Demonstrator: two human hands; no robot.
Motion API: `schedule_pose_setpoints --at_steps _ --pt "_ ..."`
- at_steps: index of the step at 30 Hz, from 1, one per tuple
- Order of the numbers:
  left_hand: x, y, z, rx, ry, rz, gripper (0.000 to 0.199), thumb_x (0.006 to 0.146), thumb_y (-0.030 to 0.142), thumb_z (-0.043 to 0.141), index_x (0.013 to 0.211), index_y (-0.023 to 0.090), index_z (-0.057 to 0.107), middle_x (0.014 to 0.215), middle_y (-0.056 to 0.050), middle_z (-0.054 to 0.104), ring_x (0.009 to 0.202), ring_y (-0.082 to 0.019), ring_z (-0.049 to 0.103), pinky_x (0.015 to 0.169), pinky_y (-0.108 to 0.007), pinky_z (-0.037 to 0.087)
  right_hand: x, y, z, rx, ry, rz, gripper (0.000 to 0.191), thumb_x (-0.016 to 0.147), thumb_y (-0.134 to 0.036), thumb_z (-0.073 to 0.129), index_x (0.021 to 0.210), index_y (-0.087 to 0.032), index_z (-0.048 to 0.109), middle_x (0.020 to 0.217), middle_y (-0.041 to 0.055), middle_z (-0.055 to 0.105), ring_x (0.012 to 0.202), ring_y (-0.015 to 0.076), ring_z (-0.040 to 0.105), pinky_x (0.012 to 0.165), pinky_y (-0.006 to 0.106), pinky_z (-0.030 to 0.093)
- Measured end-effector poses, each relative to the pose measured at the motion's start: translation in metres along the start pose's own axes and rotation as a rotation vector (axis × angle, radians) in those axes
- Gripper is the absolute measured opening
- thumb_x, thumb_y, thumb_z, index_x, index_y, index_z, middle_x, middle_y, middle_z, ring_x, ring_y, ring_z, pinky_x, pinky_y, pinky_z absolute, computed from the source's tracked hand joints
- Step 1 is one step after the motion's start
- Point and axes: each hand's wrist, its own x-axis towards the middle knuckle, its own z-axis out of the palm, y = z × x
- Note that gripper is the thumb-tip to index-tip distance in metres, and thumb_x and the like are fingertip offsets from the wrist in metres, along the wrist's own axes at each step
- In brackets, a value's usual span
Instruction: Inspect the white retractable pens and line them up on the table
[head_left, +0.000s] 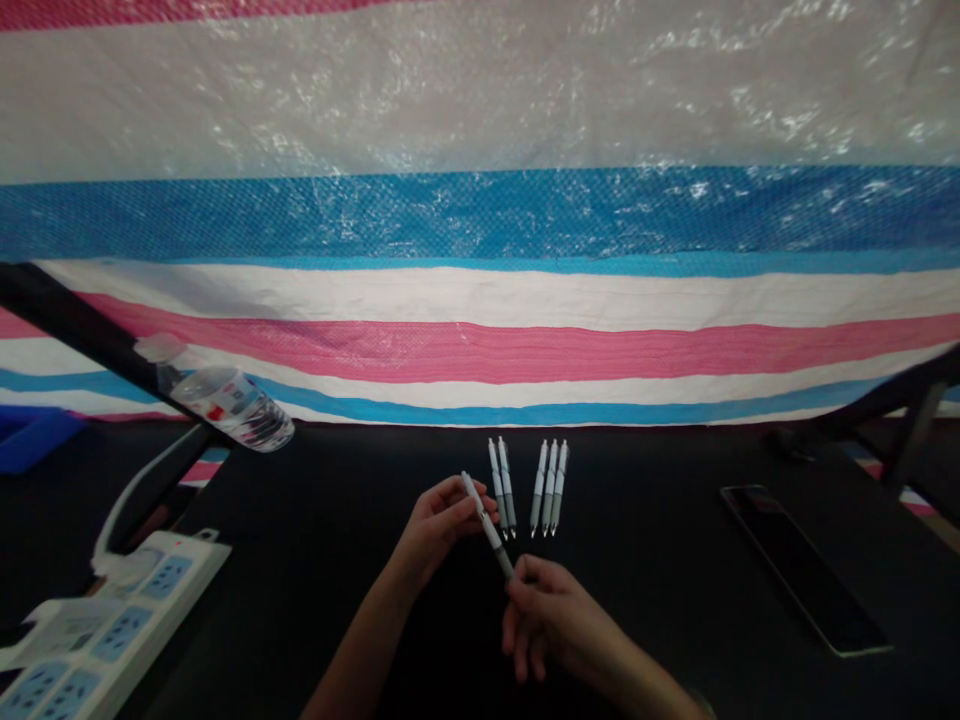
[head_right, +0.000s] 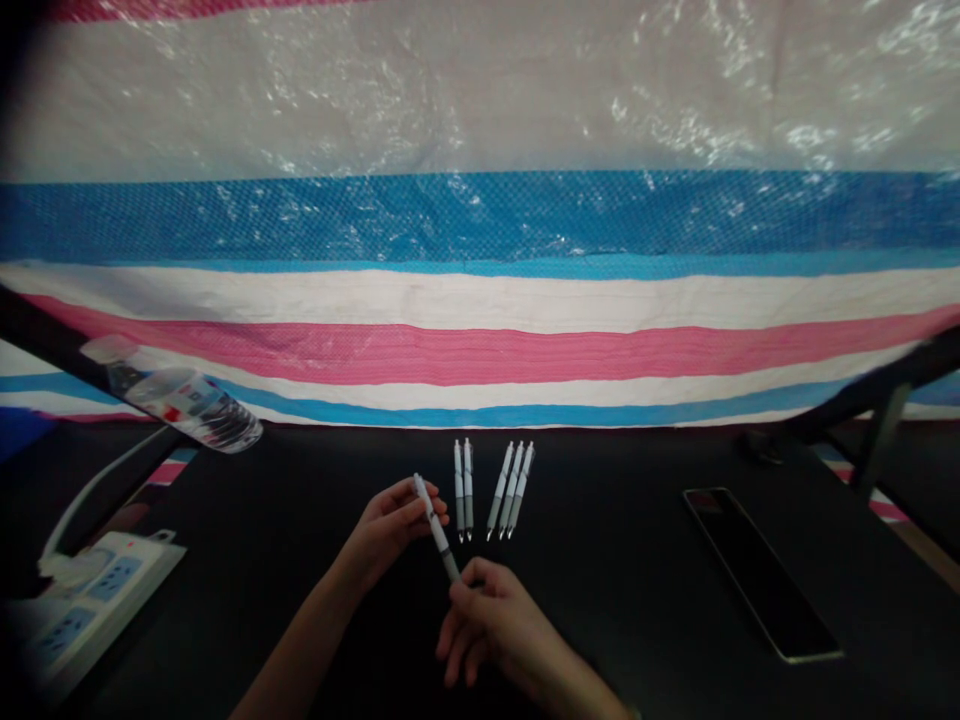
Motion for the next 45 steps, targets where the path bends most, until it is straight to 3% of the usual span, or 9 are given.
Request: schedule_pose_setpoints --at_steps 5,11,16,22,26,32,38,40,45 --pt "0.000 -0.001 0.000 0.011 0.014 0.005 0.029 0.068 0.028 0.086 0.089 0.012 0.074 0.081 -0.012 0.077 0.074 -0.024 0.074 0.072 -0.033 0.058 0.000 0.001 0.002 0.035 -0.029 0.030 0.058 0.079 -0.070 0.058 0.099 -0.016 0.049 0.072 0.0091 0.073 0.048 0.0179 0.068 0.038 0.018 0.041" --pt "0.001 -0.003 -0.001 0.008 -0.003 -0.003 0.028 0.070 0.027 0.085 0.090 0.012 0.074 0.083 -0.012 0.077 0.076 -0.024 0.074 0.074 -0.033 0.058 0.001 0.002 0.002 -0.060 0.051 -0.035 0.051 0.074 -0.061 0.071 0.086 -0.019 0.045 0.054 -0.0013 0.065 0.035 0.0115 0.057 0.034 0.015 0.032" --pt "0.001 -0.004 -0.002 0.000 0.015 0.007 0.030 0.069 0.026 0.085 0.091 0.011 0.073 0.083 -0.012 0.077 0.076 -0.025 0.074 0.073 -0.033 0.058 0.001 -0.001 0.002 0.007 0.031 -0.028 0.060 0.076 -0.071 0.061 0.094 -0.014 0.055 0.059 0.0019 0.065 0.038 0.0118 0.057 0.035 0.018 0.034" --pt "0.001 -0.005 -0.001 0.021 -0.006 -0.004 0.029 0.070 0.028 0.085 0.091 0.012 0.074 0.083 -0.012 0.077 0.076 -0.024 0.074 0.074 -0.033 0.058 0.001 -0.002 0.002 -0.135 0.094 -0.038 0.054 0.071 -0.066 0.071 0.081 -0.017 0.051 0.046 -0.0036 0.058 0.027 0.0036 0.037 0.031 0.015 0.018" --pt "0.002 -0.005 -0.002 0.009 0.000 0.008 0.029 0.069 0.028 0.086 0.090 0.012 0.074 0.082 -0.011 0.077 0.076 -0.024 0.074 0.075 -0.034 0.058 0.002 -0.001 0.005 -0.088 0.049 -0.041 0.064 0.076 -0.076 0.054 0.093 -0.014 0.056 0.056 0.0023 0.065 0.031 0.0089 0.048 0.032 0.018 0.028" --pt "0.003 -0.007 -0.004 0.021 0.001 0.020 0.029 0.070 0.028 0.085 0.091 0.012 0.073 0.083 -0.011 0.077 0.077 -0.024 0.074 0.075 -0.033 0.058 0.000 -0.004 0.006 -0.489 0.333 -0.207 0.053 0.073 -0.069 0.067 0.071 -0.020 0.046 0.042 -0.0069 0.052 0.029 0.0045 0.036 0.032 0.016 0.018" --pt "0.003 -0.008 -0.005 0.002 -0.014 0.014 0.029 0.070 0.028 0.085 0.091 0.012 0.074 0.083 -0.011 0.077 0.076 -0.024 0.074 0.074 -0.034 0.059 -0.001 -0.004 0.005 -0.285 0.060 -0.048 0.066 0.080 -0.080 0.040 0.082 -0.016 0.057 0.045 -0.0039 0.053 0.027 0.0058 0.032 0.031 0.019 0.019" --pt "0.004 -0.009 -0.005 0.008 -0.022 0.018 0.029 0.071 0.028 0.084 0.092 0.012 0.074 0.083 -0.011 0.077 0.077 -0.024 0.074 0.075 -0.034 0.059 -0.003 -0.004 0.007 -0.377 0.132 -0.068 0.065 0.081 -0.079 0.039 0.085 -0.016 0.057 0.050 -0.0026 0.056 0.030 0.0072 0.036 0.033 0.020 0.021" --pt "0.004 -0.010 -0.005 0.000 -0.027 0.045 0.030 0.071 0.027 0.085 0.093 0.012 0.072 0.084 -0.009 0.077 0.078 -0.023 0.074 0.076 -0.032 0.058 -0.010 -0.007 0.012 -0.946 0.483 -0.386 0.053 0.088 -0.067 0.047 0.066 -0.019 0.052 0.059 0.0006 0.055 0.053 0.0115 0.049 0.050 0.023 0.031"
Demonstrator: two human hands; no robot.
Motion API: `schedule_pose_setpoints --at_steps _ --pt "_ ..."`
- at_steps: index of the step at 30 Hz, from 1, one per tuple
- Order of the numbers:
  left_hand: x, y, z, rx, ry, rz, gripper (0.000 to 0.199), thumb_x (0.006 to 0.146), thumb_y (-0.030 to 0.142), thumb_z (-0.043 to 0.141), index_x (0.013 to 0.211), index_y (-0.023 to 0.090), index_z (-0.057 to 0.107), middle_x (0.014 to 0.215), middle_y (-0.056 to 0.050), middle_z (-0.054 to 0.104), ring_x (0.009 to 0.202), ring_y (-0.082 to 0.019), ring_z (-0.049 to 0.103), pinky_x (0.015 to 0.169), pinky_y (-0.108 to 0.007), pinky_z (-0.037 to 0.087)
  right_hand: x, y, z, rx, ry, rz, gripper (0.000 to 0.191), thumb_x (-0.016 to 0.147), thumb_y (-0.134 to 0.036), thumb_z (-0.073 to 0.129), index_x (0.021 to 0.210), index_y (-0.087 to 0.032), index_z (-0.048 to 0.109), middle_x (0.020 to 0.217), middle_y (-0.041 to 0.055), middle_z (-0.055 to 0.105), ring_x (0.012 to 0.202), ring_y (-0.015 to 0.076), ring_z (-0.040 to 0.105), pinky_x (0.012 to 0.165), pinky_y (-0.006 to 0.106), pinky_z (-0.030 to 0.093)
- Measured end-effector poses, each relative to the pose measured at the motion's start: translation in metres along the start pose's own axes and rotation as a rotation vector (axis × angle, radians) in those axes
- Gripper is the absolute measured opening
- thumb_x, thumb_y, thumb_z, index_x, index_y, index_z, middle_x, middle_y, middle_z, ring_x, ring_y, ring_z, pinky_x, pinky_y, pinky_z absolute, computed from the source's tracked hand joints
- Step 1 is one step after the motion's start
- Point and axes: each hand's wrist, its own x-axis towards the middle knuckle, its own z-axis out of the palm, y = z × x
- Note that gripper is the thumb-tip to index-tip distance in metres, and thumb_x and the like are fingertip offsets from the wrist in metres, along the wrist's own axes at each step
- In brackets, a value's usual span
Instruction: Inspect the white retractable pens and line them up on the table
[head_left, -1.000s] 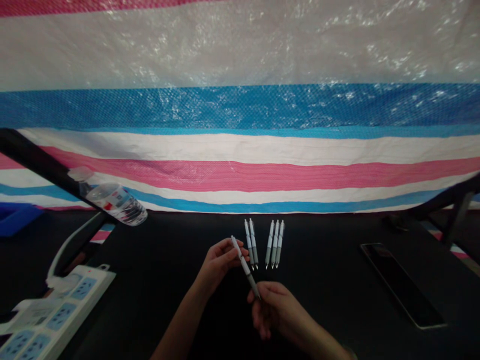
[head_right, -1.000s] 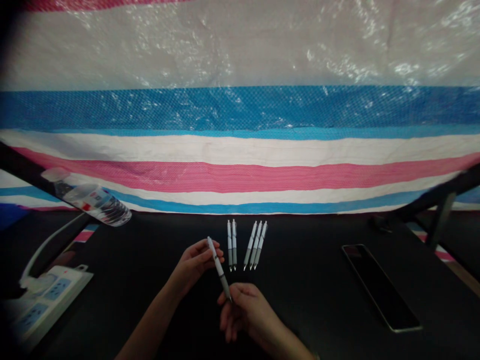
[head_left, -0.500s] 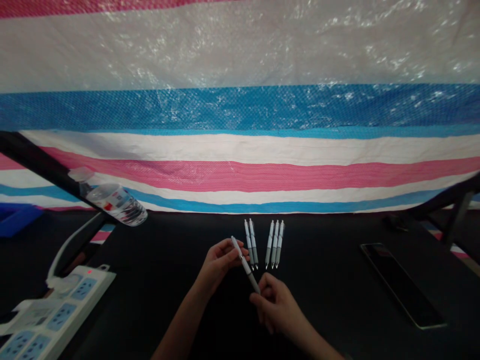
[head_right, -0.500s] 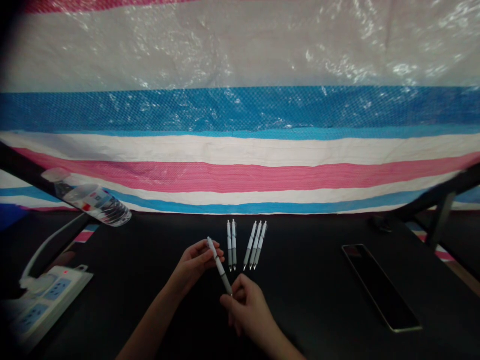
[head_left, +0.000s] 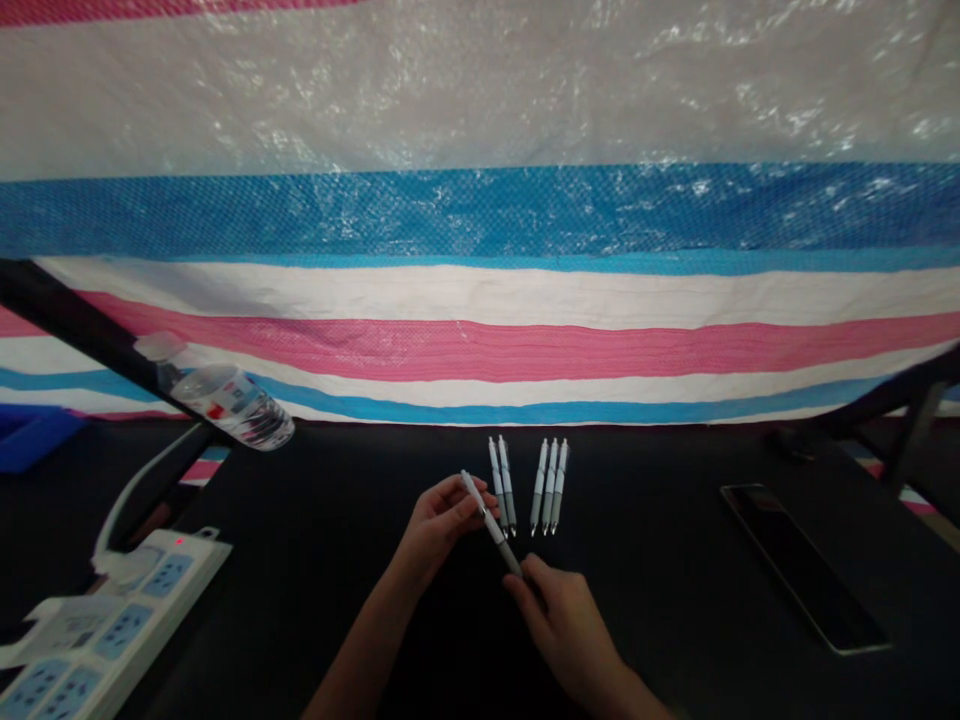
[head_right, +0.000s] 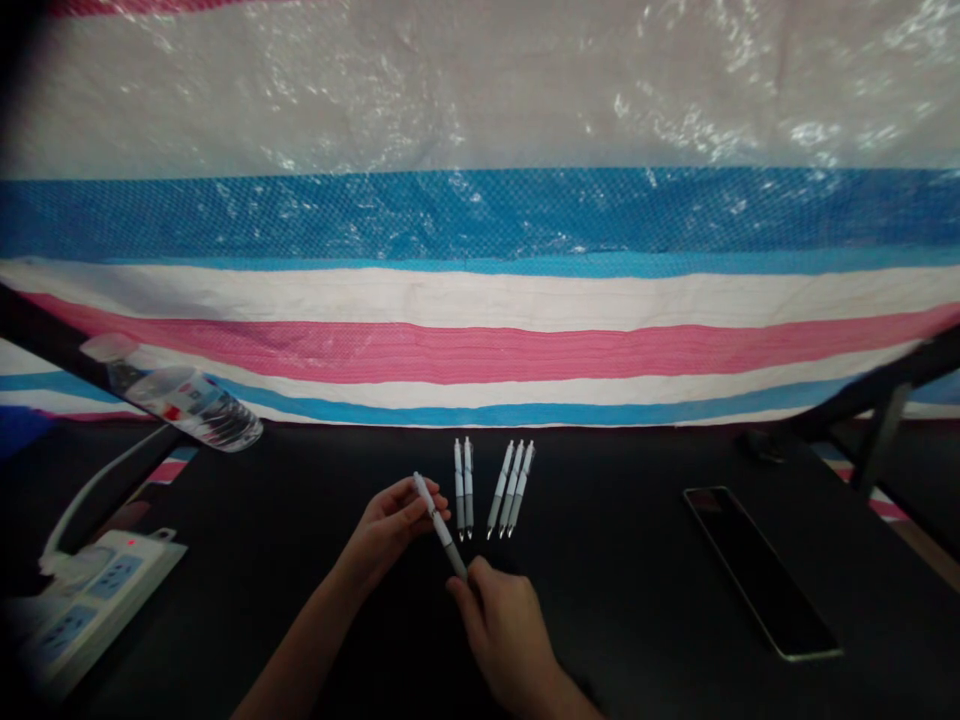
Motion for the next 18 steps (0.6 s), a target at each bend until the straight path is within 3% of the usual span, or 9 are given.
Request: schedule_pose_setpoints --at_steps 2,6,9,12,14,18 --pt "0.000 -0.001 0.001 -0.020 -0.015 0.003 0.028 0.071 0.026 0.085 0.092 0.012 0.072 0.083 -0.008 0.076 0.077 -0.022 0.073 0.076 -0.031 0.058 0.001 0.001 0.000 0.089 -0.086 0.046 0.057 0.089 -0.070 0.038 0.067 -0.020 0.053 0.054 -0.0005 0.053 0.047 0.0107 0.046 0.046 0.023 0.029" --pt "-0.001 -0.003 0.004 -0.093 -0.040 0.007 0.025 0.069 0.025 0.087 0.085 0.013 0.072 0.076 -0.005 0.075 0.070 -0.018 0.072 0.070 -0.027 0.057 0.007 0.010 0.005 0.618 -0.444 0.307 0.062 0.077 -0.082 0.044 0.066 -0.021 0.049 0.038 -0.0061 0.045 0.027 0.0063 0.029 0.031 0.020 0.016" --pt "-0.001 -0.004 0.007 -0.133 -0.043 0.015 0.026 0.066 0.024 0.088 0.083 0.014 0.071 0.072 -0.004 0.073 0.066 -0.016 0.070 0.066 -0.024 0.056 0.011 0.016 0.008 0.874 -0.526 0.353 0.061 0.069 -0.081 0.058 0.062 -0.021 0.047 0.033 -0.0088 0.039 0.025 0.0049 0.025 0.028 0.018 0.012" --pt "-0.001 -0.004 0.009 -0.139 -0.022 0.025 0.027 0.066 0.025 0.088 0.084 0.014 0.071 0.072 -0.004 0.072 0.067 -0.016 0.070 0.067 -0.026 0.056 0.012 0.017 0.006 0.853 -0.491 0.343 0.062 0.070 -0.081 0.056 0.060 -0.021 0.048 0.032 -0.0082 0.039 0.024 0.0054 0.026 0.028 0.019 0.011" --pt "-0.001 -0.004 0.009 -0.112 0.013 0.035 0.029 0.069 0.028 0.086 0.088 0.013 0.071 0.077 -0.005 0.073 0.072 -0.018 0.071 0.070 -0.027 0.057 0.011 0.013 0.001 0.689 -0.380 0.256 0.065 0.078 -0.081 0.046 0.063 -0.018 0.054 0.037 -0.0051 0.045 0.027 0.0060 0.030 0.030 0.019 0.014" --pt "-0.003 -0.004 0.011 0.042 0.072 0.098 0.053 0.079 0.030 0.078 0.126 0.019 0.057 0.087 -0.006 0.075 0.071 -0.017 0.070 0.068 -0.027 0.057 0.011 0.005 -0.012 0.236 -0.085 -0.044 0.056 0.095 -0.063 0.041 0.078 -0.015 0.065 0.053 -0.0012 0.056 0.047 0.0098 0.048 0.047 0.021 0.031"
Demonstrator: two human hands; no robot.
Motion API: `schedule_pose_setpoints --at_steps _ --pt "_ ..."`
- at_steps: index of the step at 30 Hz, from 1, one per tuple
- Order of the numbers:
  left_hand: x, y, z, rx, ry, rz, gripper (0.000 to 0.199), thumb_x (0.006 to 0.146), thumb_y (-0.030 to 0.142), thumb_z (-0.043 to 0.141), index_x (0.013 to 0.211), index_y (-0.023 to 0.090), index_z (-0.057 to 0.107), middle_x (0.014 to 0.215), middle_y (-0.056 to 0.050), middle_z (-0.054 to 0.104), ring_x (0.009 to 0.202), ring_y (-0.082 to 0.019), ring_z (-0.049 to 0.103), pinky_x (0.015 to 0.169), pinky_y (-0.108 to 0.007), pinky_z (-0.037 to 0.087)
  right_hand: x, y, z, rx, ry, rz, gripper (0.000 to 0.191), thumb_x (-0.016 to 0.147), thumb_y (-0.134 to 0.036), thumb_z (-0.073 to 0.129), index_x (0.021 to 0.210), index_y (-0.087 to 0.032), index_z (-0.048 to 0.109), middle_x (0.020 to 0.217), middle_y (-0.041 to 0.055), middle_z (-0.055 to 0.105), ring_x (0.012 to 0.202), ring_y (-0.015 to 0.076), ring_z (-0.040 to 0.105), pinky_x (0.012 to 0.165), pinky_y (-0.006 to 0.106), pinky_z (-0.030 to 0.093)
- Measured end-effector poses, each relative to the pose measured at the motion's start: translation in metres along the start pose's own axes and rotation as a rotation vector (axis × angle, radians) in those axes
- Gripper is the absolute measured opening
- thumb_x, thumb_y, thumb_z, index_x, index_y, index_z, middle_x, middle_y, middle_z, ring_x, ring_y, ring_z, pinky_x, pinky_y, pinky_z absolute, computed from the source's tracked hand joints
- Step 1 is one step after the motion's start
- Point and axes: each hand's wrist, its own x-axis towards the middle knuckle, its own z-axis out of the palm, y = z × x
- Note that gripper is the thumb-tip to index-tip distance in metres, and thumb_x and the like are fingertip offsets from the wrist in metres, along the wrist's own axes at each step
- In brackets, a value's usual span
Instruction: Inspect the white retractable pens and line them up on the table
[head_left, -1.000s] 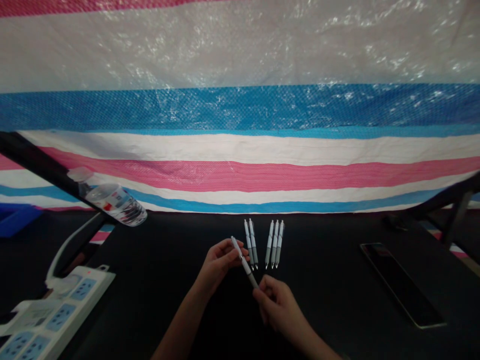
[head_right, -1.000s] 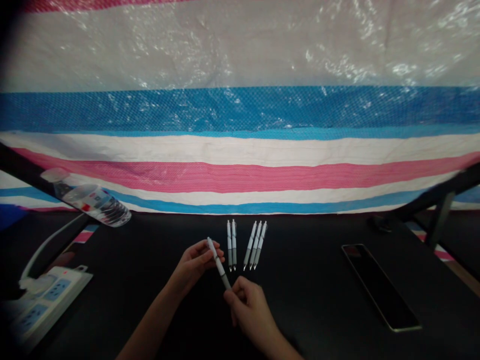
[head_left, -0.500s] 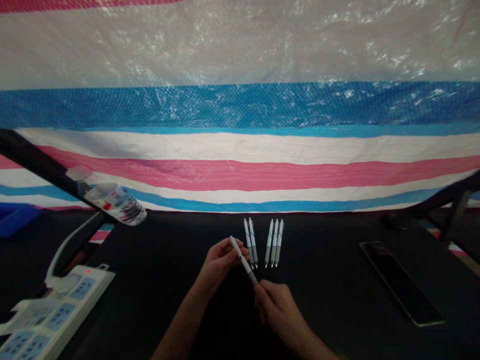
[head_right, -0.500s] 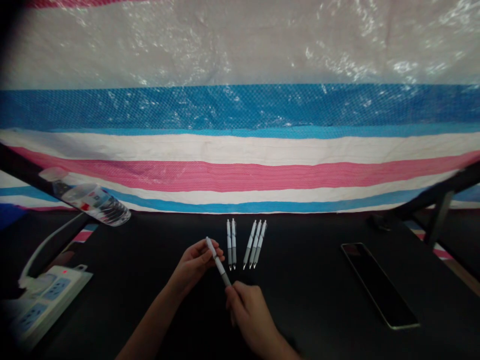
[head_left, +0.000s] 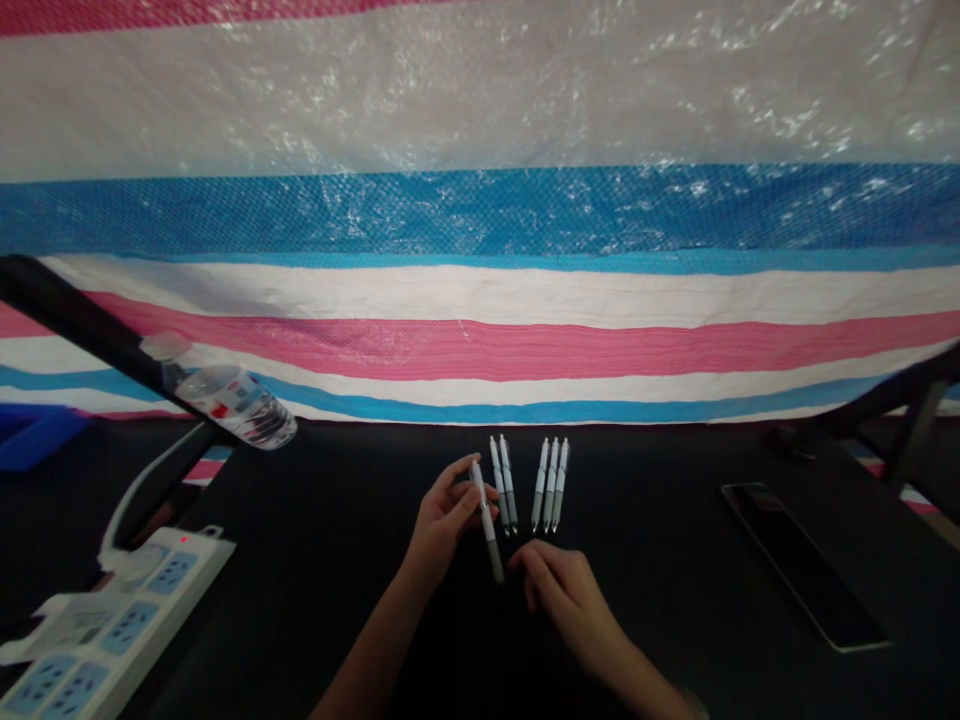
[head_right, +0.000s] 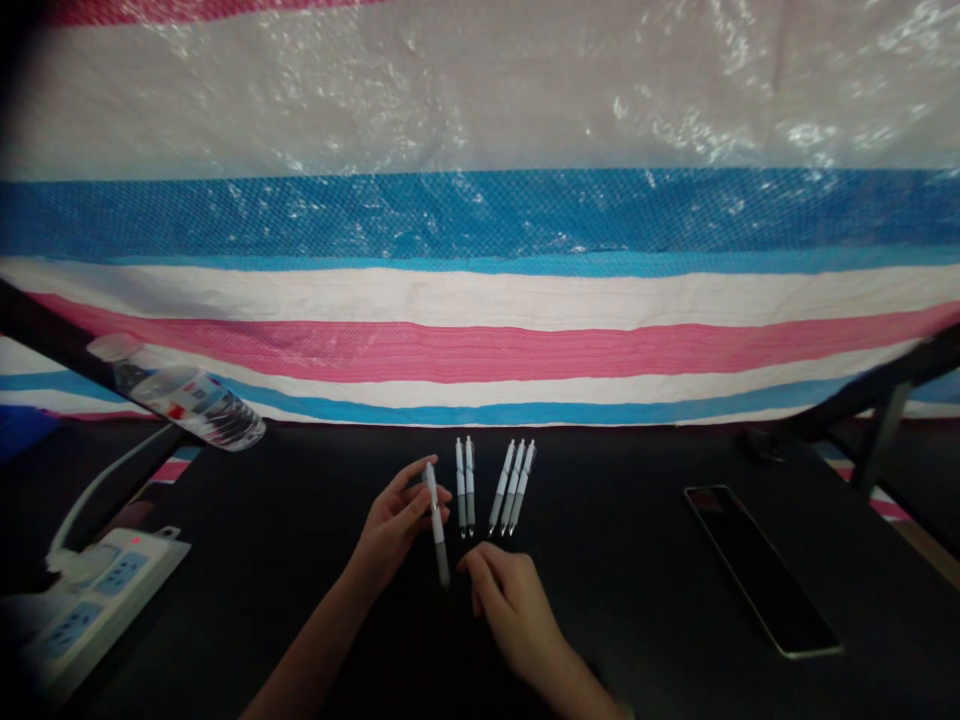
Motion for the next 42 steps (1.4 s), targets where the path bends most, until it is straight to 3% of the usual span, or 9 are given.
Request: schedule_pose_setpoints --at_steps 2,9,15,19,24,29,34,42 --pt "-0.0007 -0.0001 0.0007 0.071 0.005 0.037 0.061 0.082 0.031 0.076 0.134 0.022 0.047 0.088 -0.006 0.075 0.068 -0.016 0.070 0.066 -0.028 0.057 0.0000 -0.0022 -0.0024 -0.095 0.013 -0.041 0.052 0.098 -0.056 0.039 0.082 -0.016 0.067 0.054 -0.0015 0.056 0.052 0.0114 0.052 0.053 0.022 0.035" --pt "-0.0017 -0.0011 0.0007 0.181 -0.027 0.043 0.049 0.079 0.033 0.077 0.119 0.017 0.054 0.086 -0.009 0.076 0.068 -0.018 0.071 0.067 -0.031 0.059 0.0015 0.0028 0.0005 -0.083 -0.004 -0.009 0.048 0.099 -0.052 0.039 0.083 -0.016 0.067 0.053 -0.0026 0.056 0.049 0.0114 0.049 0.050 0.022 0.033" --pt "-0.0026 0.0003 0.0031 0.165 -0.063 0.022 0.056 0.081 0.034 0.075 0.128 0.019 0.049 0.090 -0.009 0.077 0.070 -0.018 0.071 0.067 -0.030 0.058 0.0005 -0.0003 0.0001 -0.089 -0.009 -0.004 0.047 0.099 -0.051 0.041 0.082 -0.015 0.067 0.054 -0.0024 0.055 0.051 0.0116 0.050 0.051 0.022 0.033" --pt "-0.0019 0.0001 0.0019 0.178 -0.050 0.029 0.047 0.081 0.033 0.076 0.119 0.017 0.053 0.088 -0.010 0.076 0.070 -0.018 0.071 0.067 -0.030 0.058 -0.0004 -0.0020 0.0008 -0.095 -0.002 -0.008 0.046 0.098 -0.050 0.042 0.079 -0.015 0.066 0.054 -0.0025 0.055 0.051 0.0116 0.050 0.051 0.022 0.033" --pt "-0.0012 0.0011 0.0002 0.170 -0.035 0.011 0.053 0.081 0.034 0.075 0.126 0.018 0.052 0.091 -0.010 0.076 0.070 -0.017 0.070 0.066 -0.029 0.057 0.0005 -0.0005 0.0008 -0.110 -0.002 -0.010 0.045 0.098 -0.050 0.042 0.082 -0.016 0.067 0.053 -0.0028 0.055 0.050 0.0118 0.050 0.051 0.022 0.034" --pt "-0.0015 0.0024 0.0012 0.171 -0.023 0.027 0.048 0.077 0.035 0.078 0.118 0.017 0.058 0.088 -0.011 0.077 0.070 -0.019 0.071 0.066 -0.030 0.057 0.0010 0.0005 0.0010 -0.117 -0.001 -0.017 0.045 0.098 -0.050 0.042 0.082 -0.016 0.066 0.053 -0.0027 0.055 0.051 0.0121 0.051 0.052 0.022 0.034" --pt "-0.0009 0.0022 0.0015 0.138 0.016 0.035 0.062 0.077 0.037 0.078 0.130 0.019 0.052 0.092 -0.011 0.077 0.070 -0.019 0.071 0.067 -0.031 0.057 0.0009 -0.0016 0.0015 -0.131 0.000 -0.017 0.046 0.099 -0.049 0.041 0.081 -0.016 0.067 0.053 -0.0024 0.055 0.051 0.0123 0.051 0.052 0.023 0.034" --pt "0.0001 -0.0007 -0.0028 0.148 0.050 0.065 0.051 0.077 0.033 0.079 0.119 0.017 0.056 0.089 -0.011 0.077 0.070 -0.020 0.072 0.068 -0.033 0.059 -0.0003 -0.0020 0.0014 -0.146 -0.002 -0.026 0.045 0.099 -0.048 0.041 0.081 -0.016 0.066 0.055 -0.0024 0.055 0.053 0.0124 0.052 0.053 0.023 0.034"
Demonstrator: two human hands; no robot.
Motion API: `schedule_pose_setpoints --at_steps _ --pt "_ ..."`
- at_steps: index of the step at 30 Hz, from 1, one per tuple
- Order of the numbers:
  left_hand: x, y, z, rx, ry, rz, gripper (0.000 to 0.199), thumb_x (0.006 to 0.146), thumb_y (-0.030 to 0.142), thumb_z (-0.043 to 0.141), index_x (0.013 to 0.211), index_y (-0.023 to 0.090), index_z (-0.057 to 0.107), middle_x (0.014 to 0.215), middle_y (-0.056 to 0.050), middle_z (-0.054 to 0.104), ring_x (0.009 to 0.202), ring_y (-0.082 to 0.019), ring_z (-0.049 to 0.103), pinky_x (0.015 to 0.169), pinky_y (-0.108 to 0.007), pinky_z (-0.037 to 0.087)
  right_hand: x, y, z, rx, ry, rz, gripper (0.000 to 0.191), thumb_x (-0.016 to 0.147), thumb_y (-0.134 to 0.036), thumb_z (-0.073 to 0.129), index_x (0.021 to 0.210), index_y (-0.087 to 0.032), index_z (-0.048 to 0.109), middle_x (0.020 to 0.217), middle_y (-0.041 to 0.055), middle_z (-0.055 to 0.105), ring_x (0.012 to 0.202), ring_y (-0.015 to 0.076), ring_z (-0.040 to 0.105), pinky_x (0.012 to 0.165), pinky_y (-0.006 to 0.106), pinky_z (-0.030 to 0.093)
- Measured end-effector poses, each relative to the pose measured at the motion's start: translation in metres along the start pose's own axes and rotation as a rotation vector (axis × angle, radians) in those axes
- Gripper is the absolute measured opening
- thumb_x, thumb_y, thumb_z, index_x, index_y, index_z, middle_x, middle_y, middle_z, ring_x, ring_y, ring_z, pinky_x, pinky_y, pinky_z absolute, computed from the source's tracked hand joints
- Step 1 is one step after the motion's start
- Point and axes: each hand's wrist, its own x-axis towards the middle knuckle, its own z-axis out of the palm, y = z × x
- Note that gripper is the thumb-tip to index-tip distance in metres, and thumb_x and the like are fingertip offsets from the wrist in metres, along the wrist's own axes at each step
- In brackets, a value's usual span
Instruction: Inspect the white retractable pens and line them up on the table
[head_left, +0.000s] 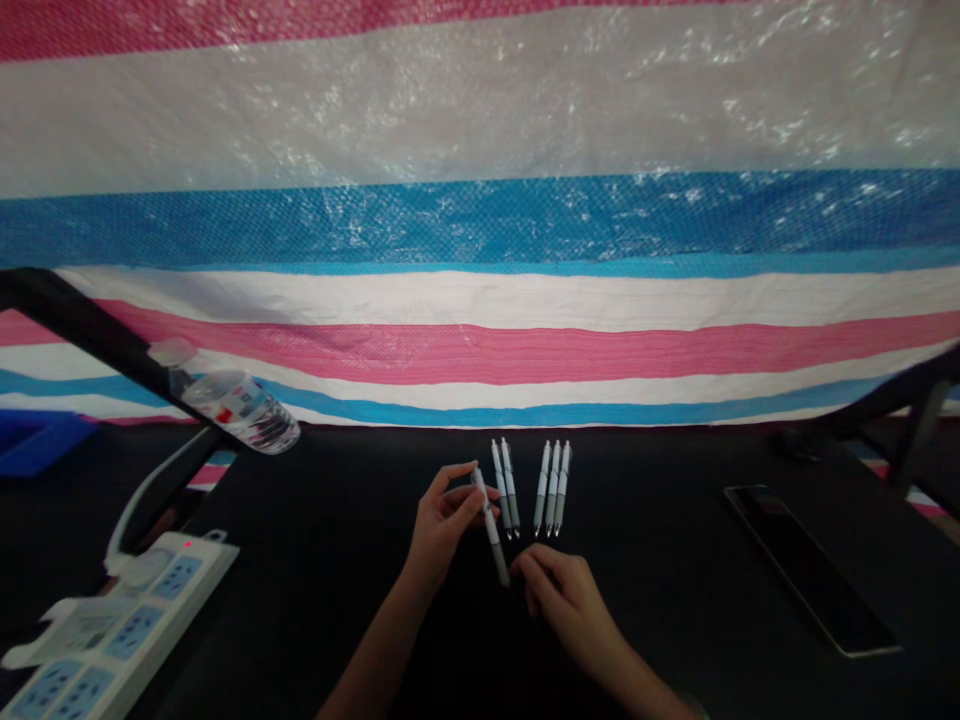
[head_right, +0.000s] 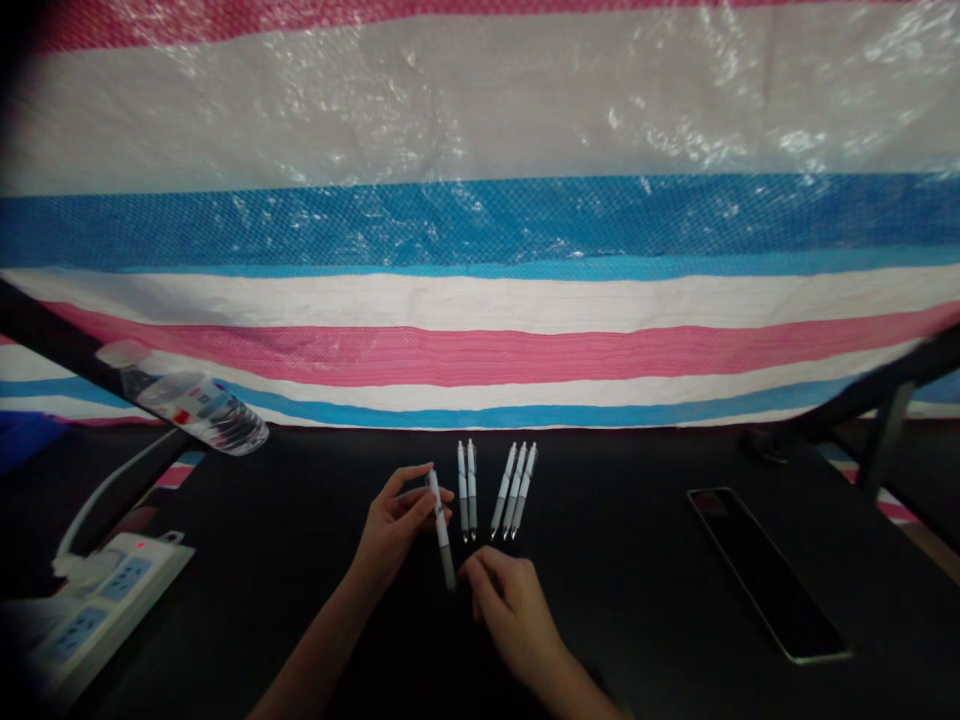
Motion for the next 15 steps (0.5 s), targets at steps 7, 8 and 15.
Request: schedule_pose_setpoints --at_steps 7,8,15 --pt "0.0005 0.0033 0.0014 -0.035 0.009 -0.013 0.054 0.077 0.034 0.079 0.122 0.018 0.056 0.091 -0.010 0.077 0.070 -0.019 0.072 0.067 -0.031 0.058 0.0004 -0.0001 -0.0012 -0.002 -0.006 -0.003 0.046 0.098 -0.049 0.041 0.081 -0.016 0.067 0.054 -0.0024 0.055 0.052 0.0124 0.051 0.053 0.023 0.034" --pt "0.0006 0.0037 0.0016 -0.038 0.014 -0.013 0.055 0.076 0.035 0.079 0.123 0.018 0.056 0.091 -0.010 0.077 0.069 -0.019 0.072 0.067 -0.030 0.058 0.0003 -0.0003 -0.0013 0.000 -0.005 -0.001 0.045 0.098 -0.049 0.041 0.081 -0.016 0.067 0.054 -0.0024 0.055 0.052 0.0124 0.050 0.053 0.023 0.034" --pt "0.0000 0.0046 0.0017 -0.005 0.042 -0.007 0.053 0.073 0.037 0.082 0.117 0.016 0.061 0.089 -0.011 0.078 0.068 -0.021 0.072 0.065 -0.032 0.058 0.0000 -0.0013 -0.0009 -0.002 0.001 0.017 0.044 0.098 -0.048 0.042 0.081 -0.017 0.067 0.054 -0.0026 0.055 0.053 0.0125 0.051 0.052 0.023 0.034"
